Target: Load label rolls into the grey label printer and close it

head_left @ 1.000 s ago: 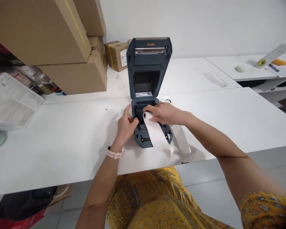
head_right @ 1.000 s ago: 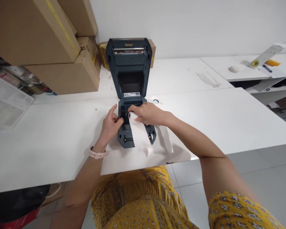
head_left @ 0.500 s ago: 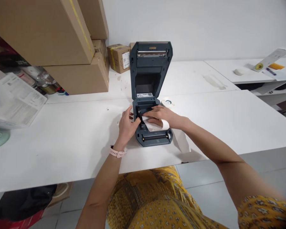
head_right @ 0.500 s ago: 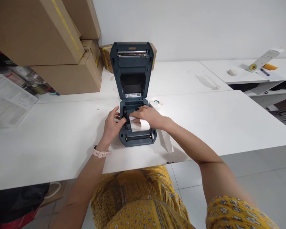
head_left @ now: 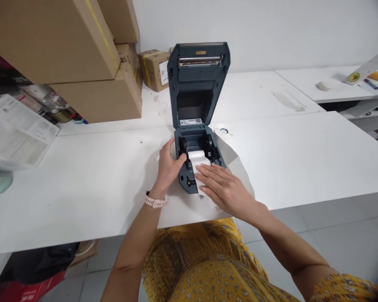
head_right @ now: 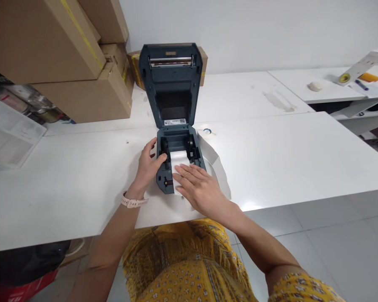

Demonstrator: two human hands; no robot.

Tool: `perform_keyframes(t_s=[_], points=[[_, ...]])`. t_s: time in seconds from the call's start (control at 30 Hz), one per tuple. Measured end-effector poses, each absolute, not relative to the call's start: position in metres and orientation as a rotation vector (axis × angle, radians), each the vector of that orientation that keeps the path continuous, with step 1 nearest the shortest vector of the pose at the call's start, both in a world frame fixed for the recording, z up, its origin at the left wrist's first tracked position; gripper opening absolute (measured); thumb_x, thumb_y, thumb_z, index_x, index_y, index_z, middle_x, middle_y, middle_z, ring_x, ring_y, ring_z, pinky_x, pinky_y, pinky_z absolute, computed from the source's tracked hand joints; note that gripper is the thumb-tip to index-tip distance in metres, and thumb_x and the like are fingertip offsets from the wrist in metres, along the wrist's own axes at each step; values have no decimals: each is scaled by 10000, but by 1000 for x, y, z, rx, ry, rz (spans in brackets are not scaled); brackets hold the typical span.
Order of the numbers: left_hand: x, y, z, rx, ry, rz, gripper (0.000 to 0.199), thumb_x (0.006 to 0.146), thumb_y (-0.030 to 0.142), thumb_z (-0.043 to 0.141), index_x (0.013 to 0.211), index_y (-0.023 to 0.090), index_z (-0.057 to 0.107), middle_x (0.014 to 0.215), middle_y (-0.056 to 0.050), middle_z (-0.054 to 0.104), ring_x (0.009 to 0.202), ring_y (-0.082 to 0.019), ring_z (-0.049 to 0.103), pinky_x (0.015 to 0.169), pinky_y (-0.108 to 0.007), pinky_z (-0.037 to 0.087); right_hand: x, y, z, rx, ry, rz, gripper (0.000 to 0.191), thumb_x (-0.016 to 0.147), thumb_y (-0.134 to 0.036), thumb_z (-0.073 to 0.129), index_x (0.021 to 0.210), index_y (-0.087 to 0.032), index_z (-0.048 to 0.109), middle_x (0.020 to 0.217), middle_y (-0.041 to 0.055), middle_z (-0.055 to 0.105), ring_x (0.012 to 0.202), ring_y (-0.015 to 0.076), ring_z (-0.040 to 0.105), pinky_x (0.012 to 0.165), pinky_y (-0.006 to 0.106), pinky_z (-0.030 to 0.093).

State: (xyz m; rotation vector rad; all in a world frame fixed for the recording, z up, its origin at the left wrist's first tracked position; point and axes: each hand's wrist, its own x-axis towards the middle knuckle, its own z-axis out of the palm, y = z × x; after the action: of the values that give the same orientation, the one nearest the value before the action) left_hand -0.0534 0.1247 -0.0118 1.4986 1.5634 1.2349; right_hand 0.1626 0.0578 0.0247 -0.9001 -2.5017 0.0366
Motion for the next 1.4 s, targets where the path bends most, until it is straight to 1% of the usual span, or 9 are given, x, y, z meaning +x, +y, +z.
perform_keyframes(t_s=[0.13,0.23,0.4,0.63,0.83,1.1,1.23,1.3,1.4], points=[[-52,126,-15,1459,1500,1251,646,857,278,690,1477,261,508,1540,-115,549,1468,-321,472,1197,-531,415,159,52,20,-884,-2450,15,364,1048,-263,562,1374,-130,653,1450,158,659,1381,295,626,1126,542,575],[-50,126,-16,1444,1479,1266,645,864,278,696,1479,278,502,1529,-105,553,1458,-310,486,1182,-510,439,157,50,19,-887,-2420,61,363,1043,-248,565,1384,-152,646,1456,148,658,1399,286,611,1125,535,582],[-50,126,-16,1415,1501,1245,667,864,290,709,1491,272,484,1551,-115,533,1477,-316,465,1179,-524,440,156,50,20,-872,-2393,72,354,1043,-236,561,1369,-129,647,1438,161,671,1397,288,613,1124,521,588],[-51,128,-19,1419,1473,1254,679,860,281,725,1493,293,482,1557,-98,532,1483,-312,463,1182,-511,439,157,49,18,-891,-2386,162,386,1047,-243,554,1422,-177,617,1470,139,650,1439,272,572,1148,533,567],[-49,125,-14,1383,1503,1232,692,858,290,727,1503,287,474,1562,-111,526,1487,-324,459,1186,-534,436,157,48,18,-888,-2387,139,359,1043,-234,561,1377,-131,640,1444,156,669,1425,282,587,1154,515,564],[-53,127,-16,1505,1519,1235,699,884,388,735,1521,302,459,1584,-110,512,1493,-326,458,1215,-534,405,159,40,16,-937,-2388,195,393,1049,-284,557,1425,-187,612,1504,142,620,1443,286,568,1160,562,535],[-47,106,0,1826,1619,1307,629,936,431,670,1512,259,486,1634,-122,471,1556,-314,376,1270,-541,332,179,52,36,-816,-2302,381,342,1055,-321,555,1385,-289,639,1425,67,699,1330,233,666,1147,536,541],[-37,84,7,2081,1543,1321,477,990,419,586,1428,230,580,1563,-120,567,1514,-292,453,1272,-543,334,190,76,55,-835,-2131,396,335,1063,-347,532,1377,-316,645,1412,50,708,1318,222,669,1150,498,537],[-19,43,7,2324,1325,1221,321,1020,352,530,1276,242,689,1309,-90,756,1305,-264,665,1250,-553,369,193,144,88,-966,-1862,296,440,1063,-508,480,1437,-305,594,1509,60,630,1440,250,561,1225,482,453]])
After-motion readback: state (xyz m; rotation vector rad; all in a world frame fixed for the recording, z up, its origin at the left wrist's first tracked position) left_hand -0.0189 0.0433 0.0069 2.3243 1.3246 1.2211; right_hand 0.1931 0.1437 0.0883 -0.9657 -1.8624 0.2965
